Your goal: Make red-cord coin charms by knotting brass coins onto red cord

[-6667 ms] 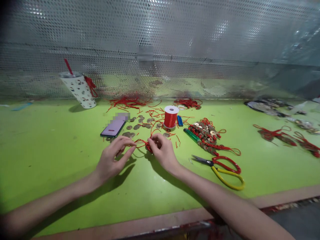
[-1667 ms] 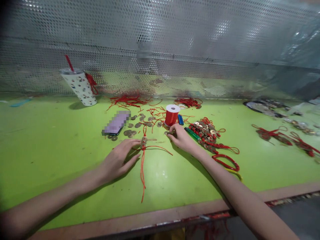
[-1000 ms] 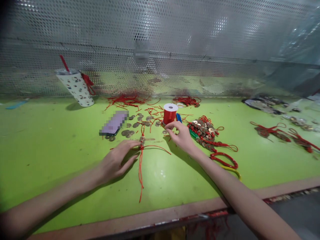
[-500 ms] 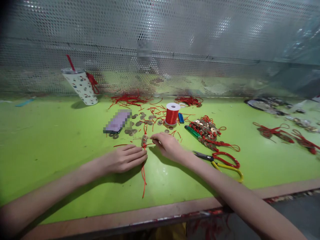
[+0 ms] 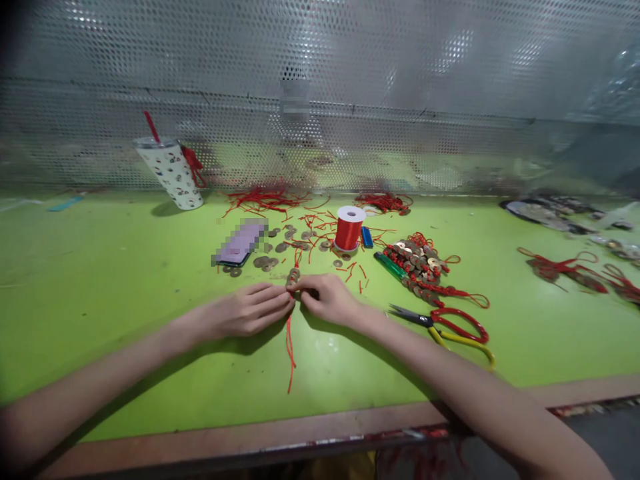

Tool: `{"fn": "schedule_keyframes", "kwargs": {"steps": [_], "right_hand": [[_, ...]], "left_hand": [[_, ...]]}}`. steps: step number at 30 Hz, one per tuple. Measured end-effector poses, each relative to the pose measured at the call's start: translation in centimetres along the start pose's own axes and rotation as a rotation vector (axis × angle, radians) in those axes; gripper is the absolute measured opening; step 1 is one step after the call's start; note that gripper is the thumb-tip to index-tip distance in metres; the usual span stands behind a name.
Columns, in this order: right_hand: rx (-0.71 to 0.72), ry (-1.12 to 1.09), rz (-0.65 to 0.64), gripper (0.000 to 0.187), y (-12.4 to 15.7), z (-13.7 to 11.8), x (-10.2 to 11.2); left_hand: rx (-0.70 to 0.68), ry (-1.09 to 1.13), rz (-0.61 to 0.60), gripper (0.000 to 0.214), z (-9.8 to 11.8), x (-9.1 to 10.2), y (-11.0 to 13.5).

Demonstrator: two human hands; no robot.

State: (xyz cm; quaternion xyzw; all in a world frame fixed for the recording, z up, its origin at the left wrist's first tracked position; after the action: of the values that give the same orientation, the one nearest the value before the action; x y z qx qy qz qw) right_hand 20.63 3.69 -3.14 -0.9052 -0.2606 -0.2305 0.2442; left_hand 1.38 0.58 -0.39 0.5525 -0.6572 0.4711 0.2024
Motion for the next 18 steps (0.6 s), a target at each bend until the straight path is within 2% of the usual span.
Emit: {"fn": "schedule_keyframes", "kwargs": {"steps": [7, 13, 18], "right_hand": [[-0.009, -0.014, -0.006, 0.031, 0.0, 0.0, 0.0], [0.008, 0.006, -0.009, 0.027, -0.1, 0.2, -0.1], [0.013, 0.004, -0.011, 0.022, -0.1, -0.1, -0.4]], "left_hand": [[-0.089, -0.046, 0.010, 0.029, -0.1, -0.5, -0.9], [-0.067, 0.040, -0.041, 0.031, -0.6, -1.2, -1.1], [-0.065, 0.055, -0.001, 0.028, -0.7, -1.3, -1.4]]}}
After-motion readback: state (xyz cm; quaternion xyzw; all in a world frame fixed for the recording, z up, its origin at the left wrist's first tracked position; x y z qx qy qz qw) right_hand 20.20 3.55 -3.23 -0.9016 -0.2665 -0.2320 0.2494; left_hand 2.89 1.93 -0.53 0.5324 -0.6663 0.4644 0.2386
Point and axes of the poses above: each hand's wrist, its own y-axis away from the middle knuckle, its own x-axis out of the back of the hand, z = x × y, the point moved 3 cm from there along -y, towards the middle knuckle, and after that the axes turned 11 degrees about -y, right-handed, at the moved point
